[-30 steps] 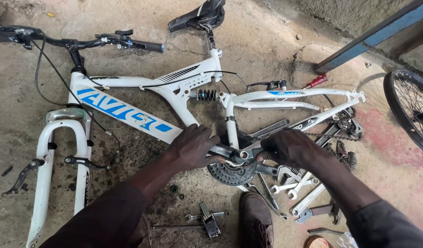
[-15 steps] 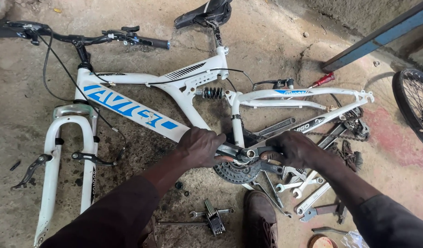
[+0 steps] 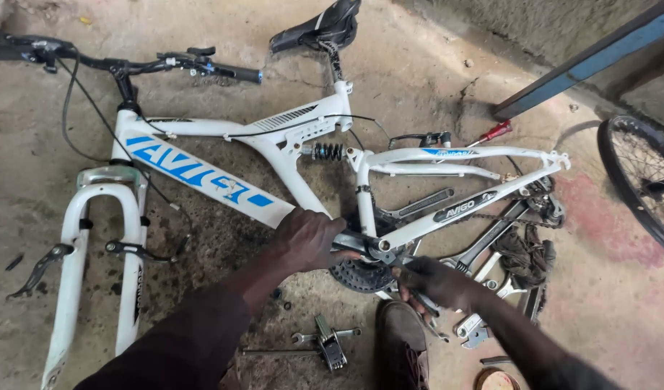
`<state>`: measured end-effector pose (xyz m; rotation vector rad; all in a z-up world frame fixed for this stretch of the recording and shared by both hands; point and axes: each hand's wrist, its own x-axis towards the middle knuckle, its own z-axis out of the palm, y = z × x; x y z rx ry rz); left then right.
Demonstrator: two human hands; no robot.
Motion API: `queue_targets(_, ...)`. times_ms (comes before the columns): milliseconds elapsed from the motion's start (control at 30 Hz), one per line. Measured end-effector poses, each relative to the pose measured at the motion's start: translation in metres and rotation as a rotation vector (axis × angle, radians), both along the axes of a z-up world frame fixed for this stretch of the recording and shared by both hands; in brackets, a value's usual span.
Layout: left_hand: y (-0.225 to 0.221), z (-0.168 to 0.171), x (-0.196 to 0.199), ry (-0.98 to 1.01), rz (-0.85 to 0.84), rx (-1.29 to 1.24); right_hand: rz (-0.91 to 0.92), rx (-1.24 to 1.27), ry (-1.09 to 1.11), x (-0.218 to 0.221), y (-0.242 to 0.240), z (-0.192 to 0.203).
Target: Repairing a bicycle by adjusting and tightening components of the crankset and bottom bracket using wrenches.
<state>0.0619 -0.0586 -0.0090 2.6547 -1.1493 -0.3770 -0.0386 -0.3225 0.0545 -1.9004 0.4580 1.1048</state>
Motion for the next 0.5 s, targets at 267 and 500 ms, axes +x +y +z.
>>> queue_targets(267, -0.006, -0.003, 0.003, -0.006, -0.059, 0.186, -0.622, 0.708, 0.043, -0.031, 0.013, -0.048)
queue_targets(500, -0.009, -0.009, -0.007, 0.065, -0.037, 0.186, -1.008, 0.590, -0.152, -0.062, 0.086, -0.044)
